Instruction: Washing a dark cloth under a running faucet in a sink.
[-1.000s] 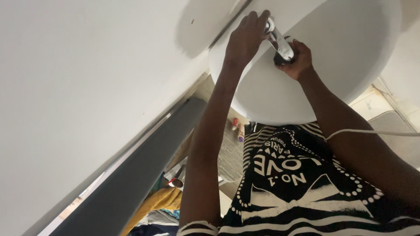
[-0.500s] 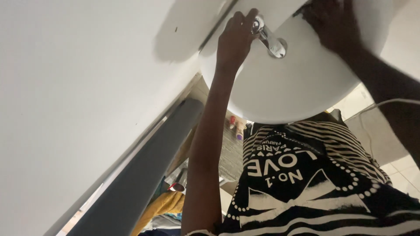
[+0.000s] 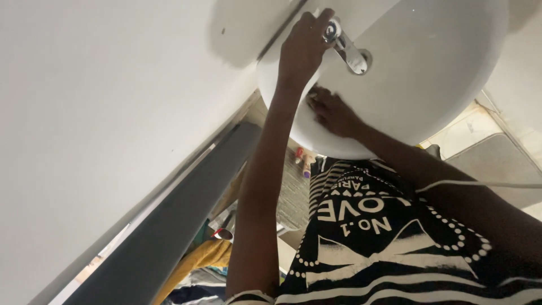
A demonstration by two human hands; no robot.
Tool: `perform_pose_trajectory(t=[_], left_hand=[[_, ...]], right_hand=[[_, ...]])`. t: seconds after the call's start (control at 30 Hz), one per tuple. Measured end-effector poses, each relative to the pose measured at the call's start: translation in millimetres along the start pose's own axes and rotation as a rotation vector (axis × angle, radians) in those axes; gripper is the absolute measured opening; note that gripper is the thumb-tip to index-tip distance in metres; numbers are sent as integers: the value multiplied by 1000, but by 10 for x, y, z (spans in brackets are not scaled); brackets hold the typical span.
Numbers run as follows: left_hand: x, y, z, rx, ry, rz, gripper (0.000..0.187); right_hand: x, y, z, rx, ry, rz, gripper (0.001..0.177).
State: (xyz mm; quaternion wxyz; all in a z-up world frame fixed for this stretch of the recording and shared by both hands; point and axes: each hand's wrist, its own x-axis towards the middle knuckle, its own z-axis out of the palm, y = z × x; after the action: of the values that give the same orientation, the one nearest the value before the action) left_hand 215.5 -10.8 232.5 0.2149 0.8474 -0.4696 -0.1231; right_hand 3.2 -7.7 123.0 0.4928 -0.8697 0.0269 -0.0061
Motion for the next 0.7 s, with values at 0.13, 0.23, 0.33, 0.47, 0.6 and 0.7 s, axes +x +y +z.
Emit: perform_pose_trajectory(t=[0.13,0.23,0.33,0.47,0.6,0.7], left_hand=[[19,47,6,-1,-4,-11,58],[59,78,69,-33,-25,-33,56],[77,137,25,-24,-40,-50,55],[-3,70,-87,-63,-47,-89,56],[6,106,-95,-43,-38,-111,56],[33,111,-87,-38,-41,-135,57]], right_hand=[[67,582,-209,-437,-91,-111,58],[13,1280,-354,-366,-148,-152,29],[10,1484,-729,-448,-54,-132,48],[-53,1324,-926,-647,18,79,59],[-354,1281,-591,-730,225,398,66],[-576,913,-263,-636,164,512,75]])
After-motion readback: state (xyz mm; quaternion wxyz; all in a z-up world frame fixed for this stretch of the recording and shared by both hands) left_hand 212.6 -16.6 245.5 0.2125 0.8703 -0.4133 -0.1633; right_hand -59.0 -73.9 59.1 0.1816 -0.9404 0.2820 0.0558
